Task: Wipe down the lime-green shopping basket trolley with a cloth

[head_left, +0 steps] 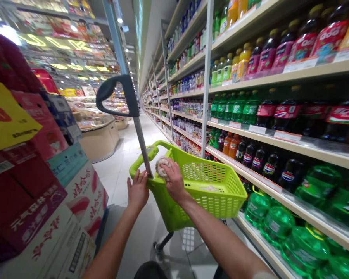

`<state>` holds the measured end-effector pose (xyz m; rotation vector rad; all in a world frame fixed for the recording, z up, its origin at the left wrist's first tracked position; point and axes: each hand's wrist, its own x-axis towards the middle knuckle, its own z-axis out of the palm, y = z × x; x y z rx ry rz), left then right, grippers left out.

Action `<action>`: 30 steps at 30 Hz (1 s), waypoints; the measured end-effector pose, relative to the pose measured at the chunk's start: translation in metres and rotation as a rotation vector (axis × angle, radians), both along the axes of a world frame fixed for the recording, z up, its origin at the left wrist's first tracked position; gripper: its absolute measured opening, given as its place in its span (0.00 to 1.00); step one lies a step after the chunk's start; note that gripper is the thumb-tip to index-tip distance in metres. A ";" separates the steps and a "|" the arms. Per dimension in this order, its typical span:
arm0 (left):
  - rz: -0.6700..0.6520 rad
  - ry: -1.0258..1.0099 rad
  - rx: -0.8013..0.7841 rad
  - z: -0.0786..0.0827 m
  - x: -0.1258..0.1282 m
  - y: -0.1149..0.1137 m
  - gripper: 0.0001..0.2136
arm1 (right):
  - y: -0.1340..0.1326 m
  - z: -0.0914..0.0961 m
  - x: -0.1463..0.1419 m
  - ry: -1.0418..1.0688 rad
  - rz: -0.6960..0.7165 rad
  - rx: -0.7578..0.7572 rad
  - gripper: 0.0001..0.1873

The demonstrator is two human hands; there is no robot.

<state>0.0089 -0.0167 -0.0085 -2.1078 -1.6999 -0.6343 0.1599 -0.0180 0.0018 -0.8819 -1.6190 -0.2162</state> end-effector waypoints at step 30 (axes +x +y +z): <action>-0.035 0.073 -0.091 0.000 -0.014 -0.005 0.31 | 0.050 0.098 -0.010 -0.642 0.195 0.301 0.16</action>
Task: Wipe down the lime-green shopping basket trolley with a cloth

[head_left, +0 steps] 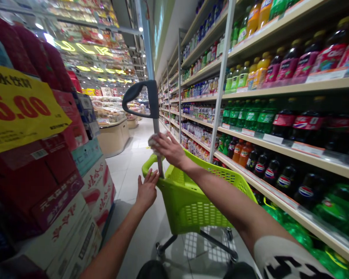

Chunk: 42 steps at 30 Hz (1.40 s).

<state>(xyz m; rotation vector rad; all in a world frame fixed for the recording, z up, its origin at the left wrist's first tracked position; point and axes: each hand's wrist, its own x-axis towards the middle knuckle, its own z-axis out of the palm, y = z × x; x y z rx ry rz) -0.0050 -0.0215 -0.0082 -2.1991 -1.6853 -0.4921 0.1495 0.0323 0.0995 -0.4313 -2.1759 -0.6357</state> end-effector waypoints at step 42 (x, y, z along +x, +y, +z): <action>-0.160 -1.783 -0.857 -0.078 0.114 -0.062 0.07 | -0.117 -0.178 0.059 0.959 -0.416 -1.039 0.16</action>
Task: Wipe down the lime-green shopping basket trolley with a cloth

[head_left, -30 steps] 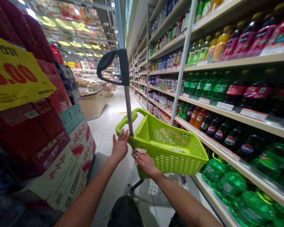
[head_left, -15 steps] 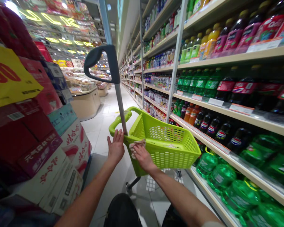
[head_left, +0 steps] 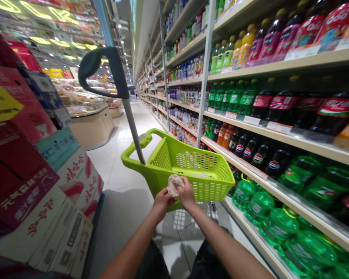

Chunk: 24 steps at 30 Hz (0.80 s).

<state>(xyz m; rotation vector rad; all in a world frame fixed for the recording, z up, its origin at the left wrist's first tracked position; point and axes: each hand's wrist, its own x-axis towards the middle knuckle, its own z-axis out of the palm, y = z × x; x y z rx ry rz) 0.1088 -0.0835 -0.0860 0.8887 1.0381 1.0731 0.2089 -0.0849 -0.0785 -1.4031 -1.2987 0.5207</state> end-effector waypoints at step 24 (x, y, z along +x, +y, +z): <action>0.073 0.471 0.365 0.008 -0.018 0.036 0.12 | 0.026 -0.040 0.036 -0.971 0.244 0.561 0.16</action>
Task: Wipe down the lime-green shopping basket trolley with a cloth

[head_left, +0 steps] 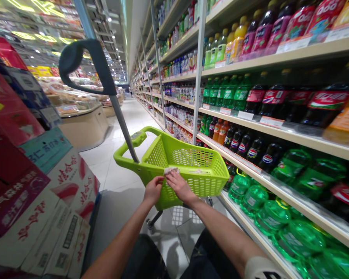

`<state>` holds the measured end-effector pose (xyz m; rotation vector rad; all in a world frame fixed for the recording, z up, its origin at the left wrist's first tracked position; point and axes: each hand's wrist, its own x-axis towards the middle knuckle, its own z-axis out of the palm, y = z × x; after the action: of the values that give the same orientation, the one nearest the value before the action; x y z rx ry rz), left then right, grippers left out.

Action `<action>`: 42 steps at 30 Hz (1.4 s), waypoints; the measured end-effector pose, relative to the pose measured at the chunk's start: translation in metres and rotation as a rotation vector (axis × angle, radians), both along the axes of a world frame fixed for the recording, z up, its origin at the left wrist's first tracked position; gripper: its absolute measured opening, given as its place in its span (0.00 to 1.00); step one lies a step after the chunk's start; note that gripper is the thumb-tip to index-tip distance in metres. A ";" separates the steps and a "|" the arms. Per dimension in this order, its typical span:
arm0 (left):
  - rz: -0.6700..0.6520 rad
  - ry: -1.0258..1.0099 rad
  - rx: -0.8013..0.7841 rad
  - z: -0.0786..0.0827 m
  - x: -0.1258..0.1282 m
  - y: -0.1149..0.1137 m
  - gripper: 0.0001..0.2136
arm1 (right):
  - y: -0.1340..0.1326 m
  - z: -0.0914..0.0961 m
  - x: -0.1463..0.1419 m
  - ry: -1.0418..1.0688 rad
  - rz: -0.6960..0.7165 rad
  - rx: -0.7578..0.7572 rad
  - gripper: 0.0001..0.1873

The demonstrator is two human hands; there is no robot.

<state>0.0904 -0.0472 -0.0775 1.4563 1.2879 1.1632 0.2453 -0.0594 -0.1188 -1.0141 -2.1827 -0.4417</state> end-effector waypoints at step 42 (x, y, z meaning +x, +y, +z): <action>-0.419 1.192 0.830 -0.037 0.103 -0.039 0.25 | -0.071 -0.070 0.130 0.059 -0.347 -0.093 0.20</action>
<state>0.1933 -0.0862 -0.1146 3.1340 1.0695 0.4593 0.3756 -0.1300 -0.1890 -1.4480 -1.9941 -0.4627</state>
